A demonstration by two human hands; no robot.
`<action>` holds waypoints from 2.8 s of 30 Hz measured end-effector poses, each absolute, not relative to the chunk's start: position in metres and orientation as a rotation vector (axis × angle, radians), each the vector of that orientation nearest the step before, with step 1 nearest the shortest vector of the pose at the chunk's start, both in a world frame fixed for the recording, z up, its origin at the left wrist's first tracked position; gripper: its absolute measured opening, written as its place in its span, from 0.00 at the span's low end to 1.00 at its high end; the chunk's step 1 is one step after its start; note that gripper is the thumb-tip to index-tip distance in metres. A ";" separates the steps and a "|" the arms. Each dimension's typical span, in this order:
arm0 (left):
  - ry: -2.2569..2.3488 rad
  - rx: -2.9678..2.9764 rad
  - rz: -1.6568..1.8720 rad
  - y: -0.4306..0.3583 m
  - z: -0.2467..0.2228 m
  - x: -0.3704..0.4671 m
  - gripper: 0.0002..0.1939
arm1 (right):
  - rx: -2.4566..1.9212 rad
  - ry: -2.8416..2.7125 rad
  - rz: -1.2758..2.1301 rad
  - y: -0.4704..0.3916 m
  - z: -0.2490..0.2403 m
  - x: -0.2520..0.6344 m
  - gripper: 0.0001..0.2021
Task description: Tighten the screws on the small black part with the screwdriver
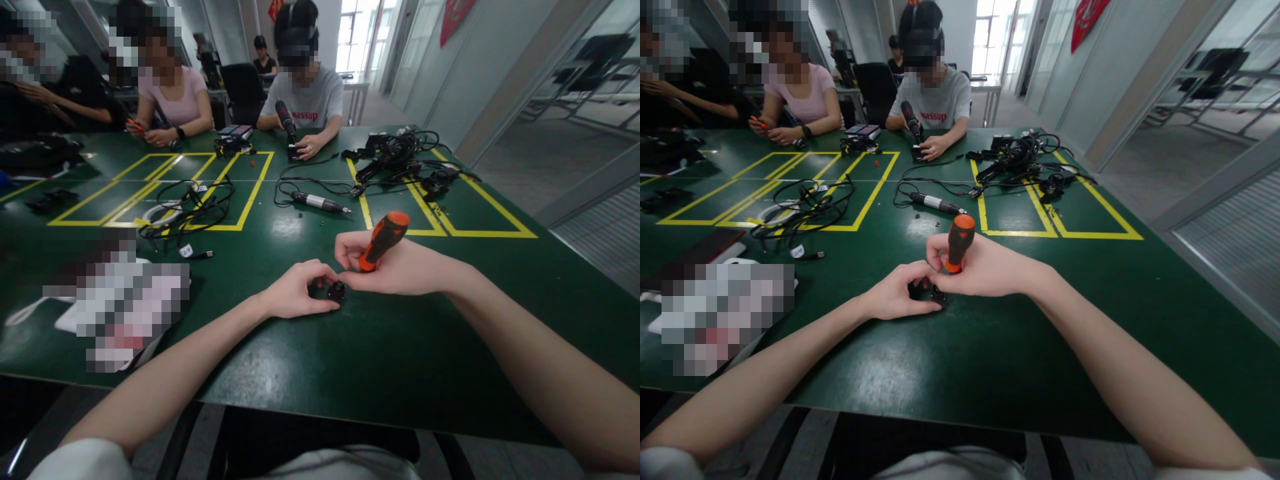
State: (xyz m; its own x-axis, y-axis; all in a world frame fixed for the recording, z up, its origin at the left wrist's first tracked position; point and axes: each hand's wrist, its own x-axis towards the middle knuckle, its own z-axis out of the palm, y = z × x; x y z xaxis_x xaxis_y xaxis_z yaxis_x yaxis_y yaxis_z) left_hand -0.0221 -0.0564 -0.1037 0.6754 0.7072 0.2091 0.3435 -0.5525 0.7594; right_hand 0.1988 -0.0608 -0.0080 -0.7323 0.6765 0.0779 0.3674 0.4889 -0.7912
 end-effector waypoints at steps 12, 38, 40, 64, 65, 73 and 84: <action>0.796 2.068 0.678 -0.055 -0.106 -0.020 0.16 | -0.897 -2.377 1.059 -0.063 -0.003 0.196 0.07; 0.946 2.348 0.629 -0.050 -0.110 -0.026 0.24 | -1.061 -2.257 1.014 -0.062 -0.003 0.195 0.07; 0.942 2.381 0.630 -0.049 -0.109 -0.027 0.23 | -1.040 -2.267 1.027 -0.061 -0.002 0.195 0.06; 0.840 2.485 0.604 -0.049 -0.109 -0.029 0.23 | -0.953 -2.290 1.020 -0.057 -0.006 0.194 0.05; 0.841 2.485 0.598 -0.049 -0.109 -0.028 0.23 | -0.951 -2.281 1.010 -0.057 -0.006 0.194 0.04; 0.830 2.483 0.605 -0.049 -0.110 -0.028 0.23 | -0.942 -2.301 0.996 -0.058 -0.004 0.196 0.05; 0.819 2.486 0.618 -0.050 -0.109 -0.029 0.21 | -0.948 -2.277 1.016 -0.057 -0.005 0.195 0.05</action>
State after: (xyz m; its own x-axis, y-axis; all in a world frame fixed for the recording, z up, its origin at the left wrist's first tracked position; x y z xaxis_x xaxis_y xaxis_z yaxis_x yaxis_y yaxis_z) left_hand -0.0287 -0.0495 -0.1093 0.7233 0.6354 0.2704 0.4344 -0.7231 0.5371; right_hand 0.1953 -0.0574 -0.0052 -0.6511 0.7471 0.1339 0.3993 0.4872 -0.7767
